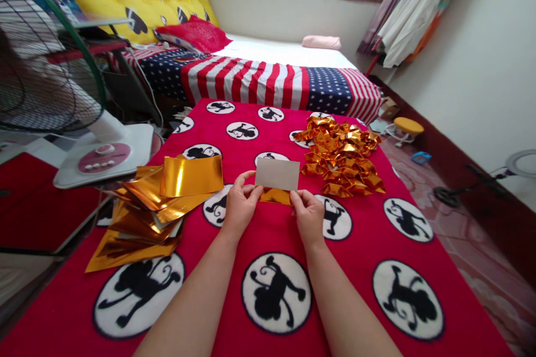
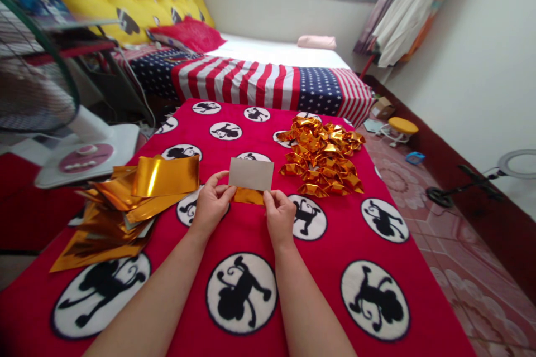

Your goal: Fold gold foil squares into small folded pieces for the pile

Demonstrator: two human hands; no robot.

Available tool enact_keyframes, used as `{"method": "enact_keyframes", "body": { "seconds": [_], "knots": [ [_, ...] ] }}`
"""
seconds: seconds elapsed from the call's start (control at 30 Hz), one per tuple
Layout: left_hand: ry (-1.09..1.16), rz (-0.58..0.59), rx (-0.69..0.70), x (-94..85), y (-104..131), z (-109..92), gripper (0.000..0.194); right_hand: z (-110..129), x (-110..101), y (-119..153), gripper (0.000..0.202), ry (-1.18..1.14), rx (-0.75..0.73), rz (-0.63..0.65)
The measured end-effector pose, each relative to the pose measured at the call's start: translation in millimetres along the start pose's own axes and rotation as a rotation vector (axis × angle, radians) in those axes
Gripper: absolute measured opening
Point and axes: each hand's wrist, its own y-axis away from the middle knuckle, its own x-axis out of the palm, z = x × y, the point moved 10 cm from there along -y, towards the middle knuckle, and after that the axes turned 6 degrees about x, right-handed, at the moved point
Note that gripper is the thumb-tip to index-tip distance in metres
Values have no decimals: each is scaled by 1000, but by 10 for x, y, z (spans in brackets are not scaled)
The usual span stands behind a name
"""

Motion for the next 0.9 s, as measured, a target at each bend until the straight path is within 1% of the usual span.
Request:
{"method": "enact_keyframes", "body": {
  "seconds": [0.07,0.2,0.27,0.4,0.67,0.8,0.9],
  "knots": [
    [-47,5,12,-4,6,-35,43,7,-8,4,33,34,-7,-15],
    [-197,-27,66,-53,20,-116,40,55,-15,18,32,145,-57,-51],
    [-222,-40,76,-70,26,-129,40,68,-17,25,31,186,-70,-63],
    [-187,-50,53,-93,22,-83,40,61,-26,25,32,199,-62,-70],
    [4,-39,-31,-66,-2,50,46,12,-23,3,32,153,-26,-63],
    [9,-31,-39,-60,-3,62,46,22,-29,7,33,175,-35,-65],
    [-91,-31,0,-92,2,20,43,67,-16,18,33,275,-62,-71]
  ]
}}
